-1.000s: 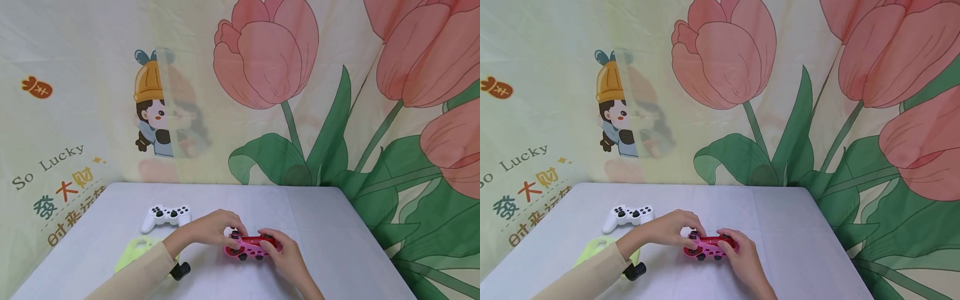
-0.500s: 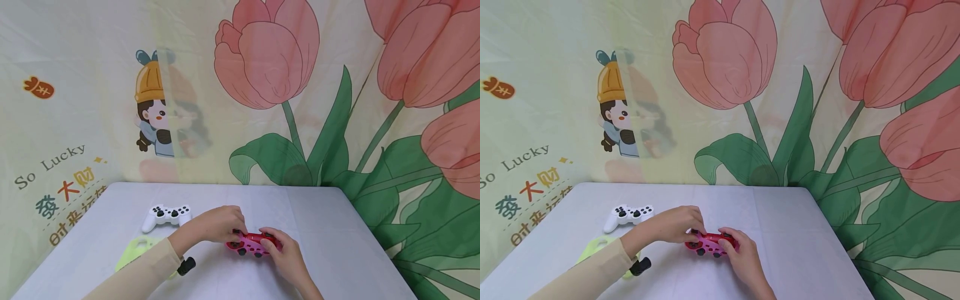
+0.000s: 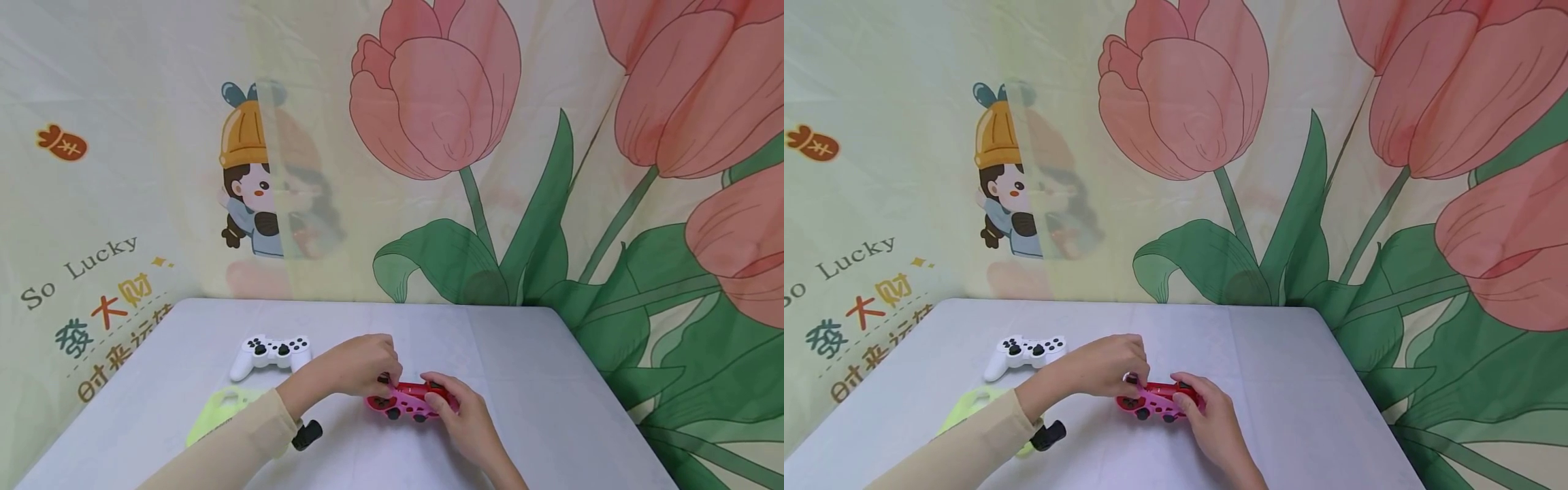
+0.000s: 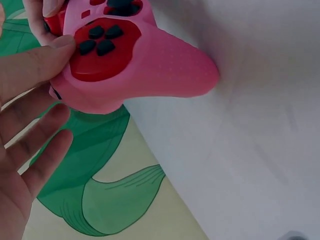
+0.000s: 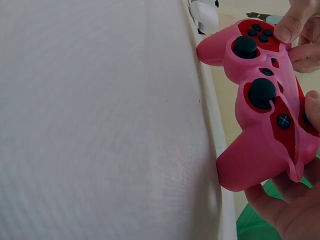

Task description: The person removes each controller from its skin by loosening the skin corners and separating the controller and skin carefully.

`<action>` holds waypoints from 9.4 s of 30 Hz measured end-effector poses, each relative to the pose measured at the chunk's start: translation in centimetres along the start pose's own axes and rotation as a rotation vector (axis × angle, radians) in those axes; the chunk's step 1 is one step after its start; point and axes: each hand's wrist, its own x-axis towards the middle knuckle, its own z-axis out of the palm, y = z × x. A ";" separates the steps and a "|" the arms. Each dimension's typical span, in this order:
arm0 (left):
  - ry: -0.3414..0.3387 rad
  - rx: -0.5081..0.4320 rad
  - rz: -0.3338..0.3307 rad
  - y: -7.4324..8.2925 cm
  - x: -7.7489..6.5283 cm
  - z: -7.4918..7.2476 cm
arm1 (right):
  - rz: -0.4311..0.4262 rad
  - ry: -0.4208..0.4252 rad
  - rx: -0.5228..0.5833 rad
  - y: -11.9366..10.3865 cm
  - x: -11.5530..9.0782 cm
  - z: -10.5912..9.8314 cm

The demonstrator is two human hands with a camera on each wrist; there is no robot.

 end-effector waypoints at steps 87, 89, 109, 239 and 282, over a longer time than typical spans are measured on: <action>0.542 -0.423 -0.105 -1.8 -5.0 6.6 | 0.077 -0.018 0.111 1.7 0.9 -1.2; 0.561 -0.410 -0.095 -1.6 -5.1 6.7 | 0.087 -0.020 0.110 1.6 0.9 -1.2; 0.511 -0.476 -0.013 -1.3 -6.0 7.2 | 0.025 -0.010 0.066 0.8 0.7 -0.7; 0.258 -0.670 -0.313 -1.6 -8.7 7.3 | 0.102 -0.002 -0.002 0.0 1.6 0.4; 0.433 -0.955 -0.573 2.0 -6.9 8.0 | 0.143 -0.080 0.065 -0.8 0.5 0.1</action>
